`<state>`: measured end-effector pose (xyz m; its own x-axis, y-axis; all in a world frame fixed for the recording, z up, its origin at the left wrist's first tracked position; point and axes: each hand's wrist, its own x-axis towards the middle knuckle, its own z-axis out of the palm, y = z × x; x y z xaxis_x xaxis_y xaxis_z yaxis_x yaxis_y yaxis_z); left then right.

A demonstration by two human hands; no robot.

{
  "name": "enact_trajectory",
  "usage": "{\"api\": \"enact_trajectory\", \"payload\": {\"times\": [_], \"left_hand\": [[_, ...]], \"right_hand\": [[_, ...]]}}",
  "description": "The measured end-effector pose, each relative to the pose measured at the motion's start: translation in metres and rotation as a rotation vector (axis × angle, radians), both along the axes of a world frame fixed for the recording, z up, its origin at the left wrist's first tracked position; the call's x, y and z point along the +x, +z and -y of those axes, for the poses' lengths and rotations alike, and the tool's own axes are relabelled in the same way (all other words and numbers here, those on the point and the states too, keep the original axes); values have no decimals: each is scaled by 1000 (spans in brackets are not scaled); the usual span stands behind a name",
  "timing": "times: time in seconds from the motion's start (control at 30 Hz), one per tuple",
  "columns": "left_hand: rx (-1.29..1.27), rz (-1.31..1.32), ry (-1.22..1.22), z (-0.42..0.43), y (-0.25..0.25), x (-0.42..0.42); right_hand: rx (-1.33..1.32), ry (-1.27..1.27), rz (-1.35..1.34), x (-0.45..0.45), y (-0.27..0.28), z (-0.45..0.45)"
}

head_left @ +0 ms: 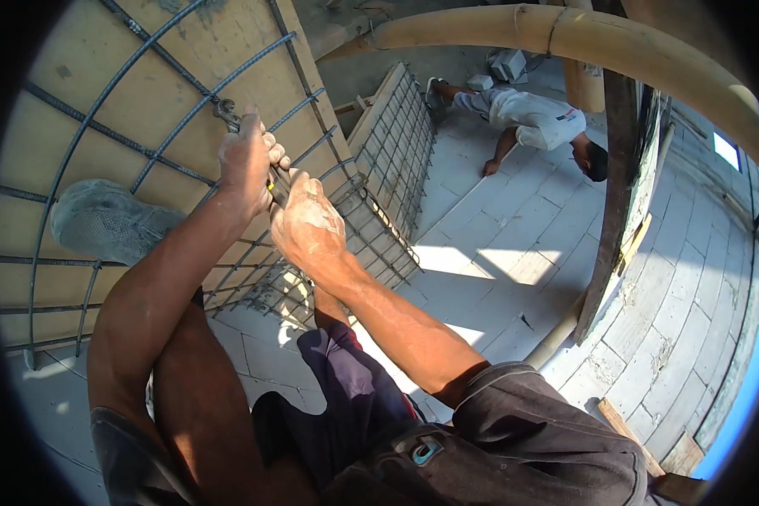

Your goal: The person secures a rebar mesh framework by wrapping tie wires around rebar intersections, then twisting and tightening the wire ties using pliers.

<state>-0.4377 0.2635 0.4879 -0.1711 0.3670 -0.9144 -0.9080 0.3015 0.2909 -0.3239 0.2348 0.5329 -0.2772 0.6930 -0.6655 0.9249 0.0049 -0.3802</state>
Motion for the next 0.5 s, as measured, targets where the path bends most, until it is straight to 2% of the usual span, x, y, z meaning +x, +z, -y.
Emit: {"api": "enact_trajectory", "payload": {"times": [0.07, 0.13, 0.23, 0.33, 0.37, 0.5], "left_hand": [[40, -21, -58, 8, -13, -4], [15, -22, -112, 11, -15, -7], [-89, -6, -240, 12, 11, -15], [74, 16, -297, 24, 2, -33], [92, 47, -367, 25, 2, -41], [-11, -24, -320, 15, 15, -34]], "right_hand": [[-90, -9, 7, -3, -6, -1], [-122, -46, -136, 0, -19, 1], [-431, -132, -186, 2, -11, -23], [-1698, -818, -662, 26, -39, -34], [-1922, -1033, -796, 27, -37, -23], [-1663, -972, -813, 17, -18, -11]]}}
